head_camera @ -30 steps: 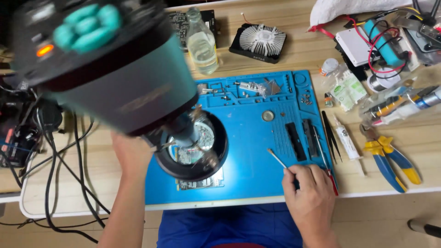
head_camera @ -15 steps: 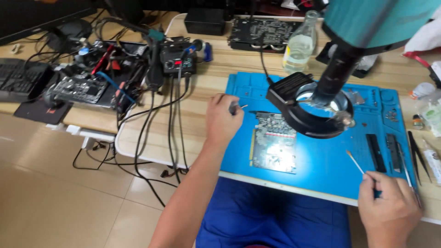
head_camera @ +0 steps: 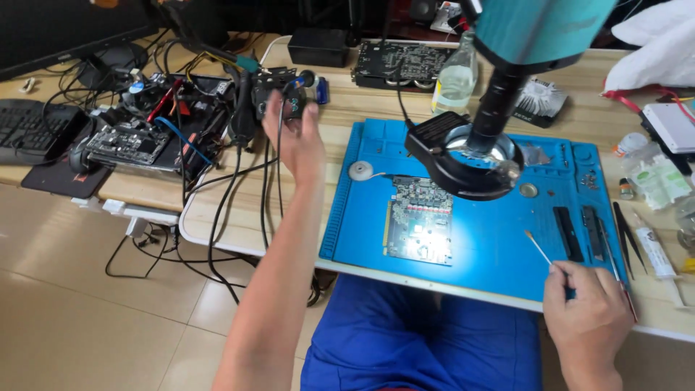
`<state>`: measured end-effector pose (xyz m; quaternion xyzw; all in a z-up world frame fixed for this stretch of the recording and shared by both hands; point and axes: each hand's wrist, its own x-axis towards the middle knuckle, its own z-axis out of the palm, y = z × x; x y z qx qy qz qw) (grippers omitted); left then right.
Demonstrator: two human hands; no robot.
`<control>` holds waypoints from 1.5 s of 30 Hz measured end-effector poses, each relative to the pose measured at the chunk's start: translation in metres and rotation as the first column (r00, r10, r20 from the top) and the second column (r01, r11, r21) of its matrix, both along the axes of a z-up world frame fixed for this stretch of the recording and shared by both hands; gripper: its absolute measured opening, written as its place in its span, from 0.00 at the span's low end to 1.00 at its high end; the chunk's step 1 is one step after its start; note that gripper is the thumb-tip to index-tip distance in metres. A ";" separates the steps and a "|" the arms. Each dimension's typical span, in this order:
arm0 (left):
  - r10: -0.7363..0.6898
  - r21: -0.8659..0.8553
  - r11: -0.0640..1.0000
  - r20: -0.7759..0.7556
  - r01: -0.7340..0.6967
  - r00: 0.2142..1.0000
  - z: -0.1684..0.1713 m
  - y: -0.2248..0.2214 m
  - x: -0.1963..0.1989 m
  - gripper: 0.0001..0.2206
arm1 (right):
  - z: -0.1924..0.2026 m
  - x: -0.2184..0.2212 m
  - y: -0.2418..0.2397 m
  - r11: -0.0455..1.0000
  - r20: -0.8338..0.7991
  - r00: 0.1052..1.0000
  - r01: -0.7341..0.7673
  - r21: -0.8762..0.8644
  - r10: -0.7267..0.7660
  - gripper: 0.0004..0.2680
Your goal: Soldering and repairing components on a circuit board using a soldering iron, heat gun, and cleaning tools.
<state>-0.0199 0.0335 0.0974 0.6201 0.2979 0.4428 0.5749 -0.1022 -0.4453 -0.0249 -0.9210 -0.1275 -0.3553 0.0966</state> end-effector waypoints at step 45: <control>0.174 -0.578 0.787 0.546 0.217 0.820 0.024 0.016 -0.166 0.19 | -0.015 -0.004 0.004 0.975 0.006 0.980 0.198 -0.101 -0.198 0.04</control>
